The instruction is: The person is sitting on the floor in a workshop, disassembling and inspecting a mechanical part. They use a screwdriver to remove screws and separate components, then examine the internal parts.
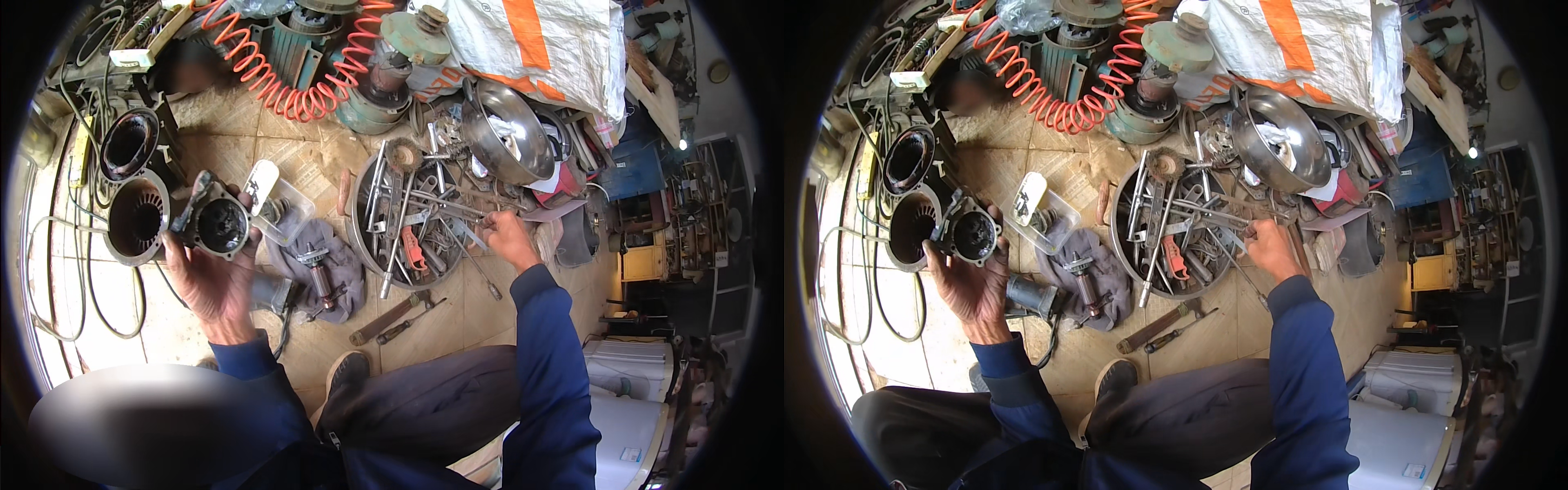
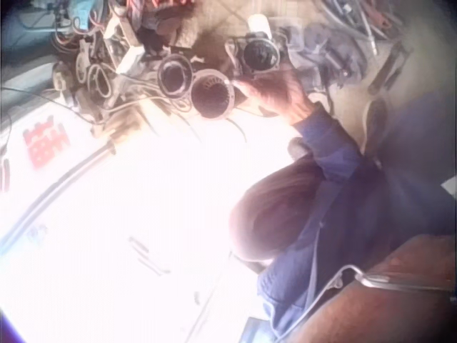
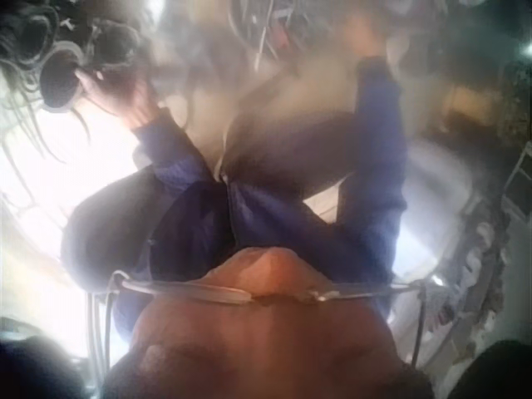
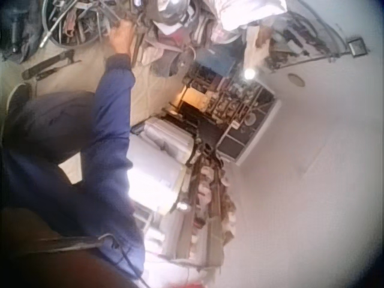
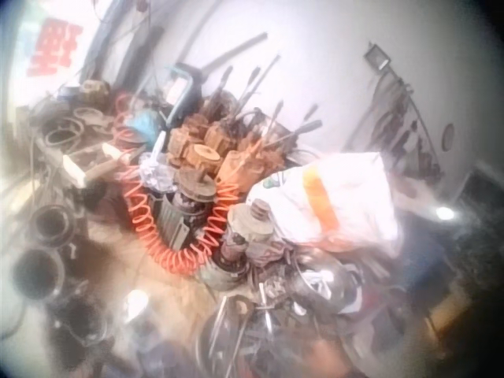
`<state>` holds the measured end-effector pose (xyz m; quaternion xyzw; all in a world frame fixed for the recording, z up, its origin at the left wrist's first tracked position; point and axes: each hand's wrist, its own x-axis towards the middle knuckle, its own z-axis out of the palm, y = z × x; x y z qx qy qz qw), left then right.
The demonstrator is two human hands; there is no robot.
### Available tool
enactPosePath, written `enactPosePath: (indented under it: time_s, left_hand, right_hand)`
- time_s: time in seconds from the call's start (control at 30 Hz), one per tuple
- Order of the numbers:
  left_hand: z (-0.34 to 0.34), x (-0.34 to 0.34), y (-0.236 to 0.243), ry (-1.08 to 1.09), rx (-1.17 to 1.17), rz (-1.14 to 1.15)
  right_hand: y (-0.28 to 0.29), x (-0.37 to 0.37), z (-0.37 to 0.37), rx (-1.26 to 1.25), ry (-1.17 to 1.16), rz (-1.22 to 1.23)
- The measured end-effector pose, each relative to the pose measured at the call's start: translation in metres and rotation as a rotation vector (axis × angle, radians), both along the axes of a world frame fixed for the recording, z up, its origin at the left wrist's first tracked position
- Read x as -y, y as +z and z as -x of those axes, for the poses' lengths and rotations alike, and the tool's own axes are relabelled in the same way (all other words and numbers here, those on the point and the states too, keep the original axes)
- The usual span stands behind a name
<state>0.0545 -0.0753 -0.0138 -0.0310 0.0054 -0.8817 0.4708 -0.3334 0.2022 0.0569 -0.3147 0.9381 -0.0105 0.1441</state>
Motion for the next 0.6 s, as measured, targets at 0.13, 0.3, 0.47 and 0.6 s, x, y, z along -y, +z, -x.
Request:
enactPosePath:
  time_s: [0.13, 0.3, 0.47, 0.6]
  left_hand:
    - [0.000, 0.000, 0.003, -0.001, -0.011, 0.041]
    - [-0.002, 0.004, -0.002, -0.002, -0.020, 0.021]
    - [-0.008, 0.005, -0.008, -0.014, -0.065, -0.020]
    - [-0.005, 0.005, -0.008, -0.019, -0.082, -0.009]
  right_hand:
    - [0.004, 0.022, -0.017, 0.044, -0.034, 0.024]
    - [-0.008, 0.022, -0.020, 0.213, 0.040, -0.030]
    - [-0.019, 0.036, -0.032, 0.336, 0.170, -0.114]
    - [-0.034, 0.032, -0.046, 0.303, 0.281, -0.190]
